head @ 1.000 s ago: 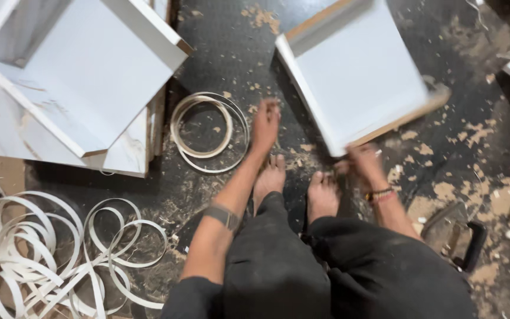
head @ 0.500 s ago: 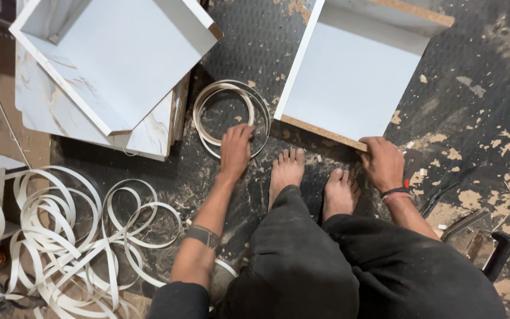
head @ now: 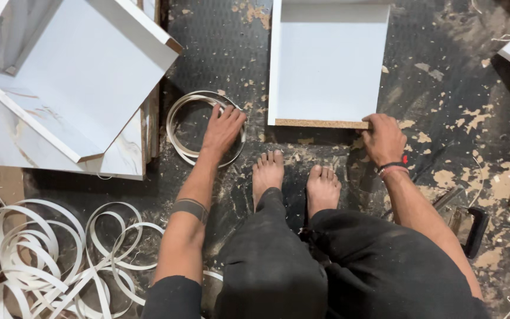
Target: The person sits on the workshop floor and applies white edge banding tape to the front edges of a white drawer box. They press the tape onto an edge with a hand-held iron, run the iron along the edge to bond it, then press and align the banding by hand and move to the next edge of the box.
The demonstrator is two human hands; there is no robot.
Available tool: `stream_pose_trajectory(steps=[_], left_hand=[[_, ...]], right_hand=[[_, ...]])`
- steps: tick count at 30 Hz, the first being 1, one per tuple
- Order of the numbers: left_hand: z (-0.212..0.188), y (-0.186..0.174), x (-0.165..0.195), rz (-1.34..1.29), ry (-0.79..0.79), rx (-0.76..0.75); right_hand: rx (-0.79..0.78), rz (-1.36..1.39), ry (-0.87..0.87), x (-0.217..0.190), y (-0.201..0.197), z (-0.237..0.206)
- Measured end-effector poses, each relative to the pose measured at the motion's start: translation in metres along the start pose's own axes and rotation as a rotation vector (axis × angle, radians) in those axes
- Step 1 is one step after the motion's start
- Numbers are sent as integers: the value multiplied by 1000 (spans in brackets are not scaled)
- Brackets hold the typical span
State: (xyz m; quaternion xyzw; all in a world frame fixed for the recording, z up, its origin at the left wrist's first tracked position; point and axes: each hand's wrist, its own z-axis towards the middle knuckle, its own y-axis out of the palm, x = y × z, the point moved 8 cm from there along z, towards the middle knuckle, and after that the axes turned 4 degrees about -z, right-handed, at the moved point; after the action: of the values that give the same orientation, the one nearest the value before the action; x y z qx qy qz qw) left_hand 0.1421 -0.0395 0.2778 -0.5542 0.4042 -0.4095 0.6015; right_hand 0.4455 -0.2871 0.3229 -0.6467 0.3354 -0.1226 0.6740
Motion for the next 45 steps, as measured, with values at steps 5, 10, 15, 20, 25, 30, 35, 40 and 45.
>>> stream_pose_trajectory(steps=[5,10,15,20,25,30,35,40,45], left_hand=[[13,5,-8,-49,-20,-51],[21,-49,-41,-158,-313,74],[31,-111,22,-316,-173,211],[41,-118,129,-418,181,-28],[46,-91,139,-799,-25,-246],[48,-85,98,-931,-200,-26],[62,-82,80,-704,-158,81],[67,-82,84,-602,-121,140],[61,-81,82,-538,-123,151]], right_hand=[[64,-34,44,9,-12,7],[302,-124,-93,-25,-39,-16],[-114,814,41,-70,6,-41],[-572,1387,375,-77,69,-61],[-400,1397,518,-11,75,-67],[73,1245,605,72,53,-48],[213,1194,691,121,51,-33],[200,1071,650,124,47,-28],[162,1038,637,119,43,-22]])
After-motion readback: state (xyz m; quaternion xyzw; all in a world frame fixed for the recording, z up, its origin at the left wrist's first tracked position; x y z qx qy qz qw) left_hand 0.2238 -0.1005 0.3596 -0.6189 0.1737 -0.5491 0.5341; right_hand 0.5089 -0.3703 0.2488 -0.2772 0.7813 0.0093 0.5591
